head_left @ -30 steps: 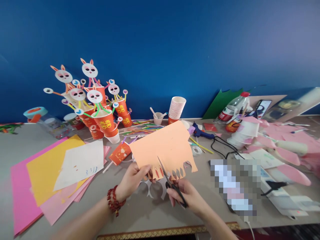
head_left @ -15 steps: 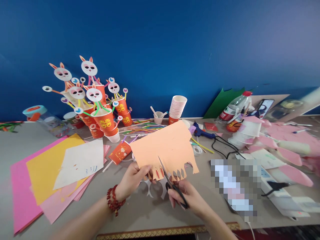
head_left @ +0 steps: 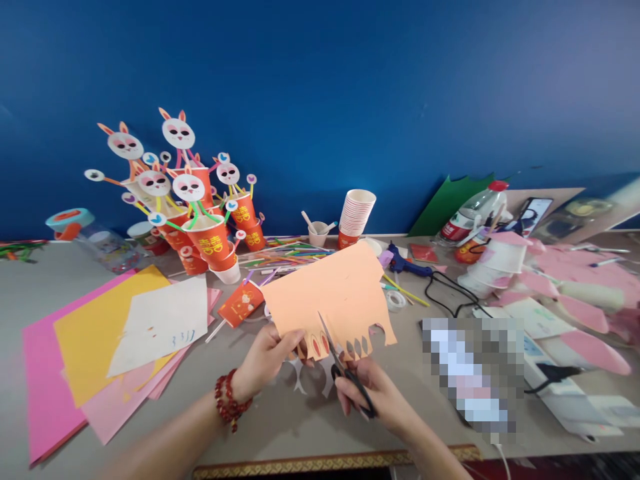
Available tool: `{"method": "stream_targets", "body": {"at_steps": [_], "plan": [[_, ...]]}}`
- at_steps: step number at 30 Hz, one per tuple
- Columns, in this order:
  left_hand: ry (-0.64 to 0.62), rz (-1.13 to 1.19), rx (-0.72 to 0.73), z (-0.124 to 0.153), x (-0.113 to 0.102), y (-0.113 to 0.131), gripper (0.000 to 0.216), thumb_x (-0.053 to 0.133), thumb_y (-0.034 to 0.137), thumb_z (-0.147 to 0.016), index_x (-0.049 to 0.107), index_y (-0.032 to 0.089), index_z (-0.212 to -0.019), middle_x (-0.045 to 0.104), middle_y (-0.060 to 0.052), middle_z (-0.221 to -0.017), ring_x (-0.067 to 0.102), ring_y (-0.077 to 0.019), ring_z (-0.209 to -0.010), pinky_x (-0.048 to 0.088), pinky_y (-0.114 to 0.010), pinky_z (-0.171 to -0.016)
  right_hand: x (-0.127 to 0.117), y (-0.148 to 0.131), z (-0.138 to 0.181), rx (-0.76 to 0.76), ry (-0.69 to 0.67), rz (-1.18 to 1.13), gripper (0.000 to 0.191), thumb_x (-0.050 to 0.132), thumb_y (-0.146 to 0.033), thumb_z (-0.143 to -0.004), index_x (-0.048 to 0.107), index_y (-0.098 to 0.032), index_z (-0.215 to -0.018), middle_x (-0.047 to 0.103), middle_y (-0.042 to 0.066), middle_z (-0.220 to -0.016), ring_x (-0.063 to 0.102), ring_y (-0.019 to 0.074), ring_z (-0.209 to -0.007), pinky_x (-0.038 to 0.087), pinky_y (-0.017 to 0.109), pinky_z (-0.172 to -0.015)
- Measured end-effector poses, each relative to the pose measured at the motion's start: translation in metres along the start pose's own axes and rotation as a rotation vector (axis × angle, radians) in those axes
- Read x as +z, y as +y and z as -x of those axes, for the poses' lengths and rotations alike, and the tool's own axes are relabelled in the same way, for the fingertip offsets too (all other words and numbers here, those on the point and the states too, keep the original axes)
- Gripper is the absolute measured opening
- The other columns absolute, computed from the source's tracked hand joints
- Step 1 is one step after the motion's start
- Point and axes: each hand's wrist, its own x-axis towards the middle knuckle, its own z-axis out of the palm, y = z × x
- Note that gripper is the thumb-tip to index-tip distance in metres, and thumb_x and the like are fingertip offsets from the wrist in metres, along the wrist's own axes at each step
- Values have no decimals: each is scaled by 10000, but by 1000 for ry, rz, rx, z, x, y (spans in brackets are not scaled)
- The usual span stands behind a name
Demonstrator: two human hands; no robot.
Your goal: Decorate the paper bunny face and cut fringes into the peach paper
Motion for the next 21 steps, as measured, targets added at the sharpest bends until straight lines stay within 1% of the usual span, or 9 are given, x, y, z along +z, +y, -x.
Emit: {"method": "stream_targets", "body": {"at_steps": [4,7,10,12,15,21], "plan": [[2,33,-15,-1,1,1,483,590,569,-849,723,149,-651,709,-55,-593,631,-156,-516,501,-235,-554,0,0,-1,-8,-10,26,602,570,-756,-773,524,-196,-557,444,-49,-416,339,82,-396,255,226,-431],[5,38,-11,-1,1,3,491,598,575,-839,709,152,-616,700,-54,-580,627,-160,-516,510,-244,-557,0,0,-1,-9,2,45,606,567,-767,-766,523,-199,-559,471,-42,-436,353,86,-411,267,229,-446],[7,36,-3,-2,1,3,502,597,571,-842,678,162,-563,700,-53,-582,634,-170,-540,516,-255,-575,-2,3,-1,-22,14,95,615,557,-748,-788,523,-198,-515,502,-18,-472,398,104,-459,293,242,-483],[6,23,-2,-2,0,2,507,590,567,-850,665,167,-547,703,-53,-586,640,-175,-553,512,-257,-585,-3,8,0,-27,15,132,621,543,-717,-818,527,-197,-479,497,-9,-474,414,113,-477,308,252,-503],[-8,-10,1,-2,-2,0,502,567,554,-873,686,162,-583,707,-56,-589,643,-175,-565,495,-250,-590,-5,12,-1,-13,19,162,612,540,-684,-840,544,-197,-469,468,-14,-453,408,116,-471,309,256,-504],[-31,4,26,-3,-4,0,485,554,510,-894,698,163,-587,713,-54,-591,636,-156,-564,462,-228,-579,-5,1,-2,-29,-5,189,663,530,-727,-819,522,-199,-419,440,-17,-435,403,113,-465,306,261,-504]]}}
